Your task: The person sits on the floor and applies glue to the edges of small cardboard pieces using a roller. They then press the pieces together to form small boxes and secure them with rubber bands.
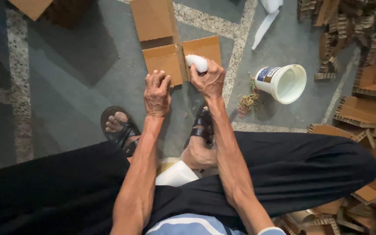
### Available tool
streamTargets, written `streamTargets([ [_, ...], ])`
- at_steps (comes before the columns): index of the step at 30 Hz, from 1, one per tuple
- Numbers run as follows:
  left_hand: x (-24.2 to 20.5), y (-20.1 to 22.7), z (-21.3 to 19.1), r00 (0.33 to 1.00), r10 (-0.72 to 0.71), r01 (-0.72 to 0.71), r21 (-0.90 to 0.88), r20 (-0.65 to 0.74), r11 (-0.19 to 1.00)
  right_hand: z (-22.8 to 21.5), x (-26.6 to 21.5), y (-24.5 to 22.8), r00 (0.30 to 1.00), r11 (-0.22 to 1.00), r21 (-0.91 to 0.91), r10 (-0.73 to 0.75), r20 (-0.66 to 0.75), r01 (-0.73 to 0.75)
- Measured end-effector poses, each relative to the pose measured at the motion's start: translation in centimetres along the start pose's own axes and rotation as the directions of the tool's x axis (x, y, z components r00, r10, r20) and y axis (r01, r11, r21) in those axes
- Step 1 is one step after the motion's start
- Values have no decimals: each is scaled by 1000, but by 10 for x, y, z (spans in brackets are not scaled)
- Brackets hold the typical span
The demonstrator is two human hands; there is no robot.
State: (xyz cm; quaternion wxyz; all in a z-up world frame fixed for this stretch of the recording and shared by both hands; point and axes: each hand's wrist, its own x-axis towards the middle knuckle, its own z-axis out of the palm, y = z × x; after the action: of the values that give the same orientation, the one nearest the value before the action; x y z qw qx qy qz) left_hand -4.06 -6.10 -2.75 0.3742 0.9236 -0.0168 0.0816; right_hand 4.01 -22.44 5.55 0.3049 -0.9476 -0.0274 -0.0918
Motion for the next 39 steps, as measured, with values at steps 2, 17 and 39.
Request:
streamTargets([
  [2,0,1,0,1000,-12,12,-3,12,1000,11,7,4,1000,1000,-15,22,12,-22],
  [17,3,5,-9,1000,-23,23,-1,16,1000,32,26,34,961,990,-104,114,250,-91],
  [39,1,5,-11,1000,8,-8,-5,16,1000,28,31,29,983,998,2,59,175,-60],
])
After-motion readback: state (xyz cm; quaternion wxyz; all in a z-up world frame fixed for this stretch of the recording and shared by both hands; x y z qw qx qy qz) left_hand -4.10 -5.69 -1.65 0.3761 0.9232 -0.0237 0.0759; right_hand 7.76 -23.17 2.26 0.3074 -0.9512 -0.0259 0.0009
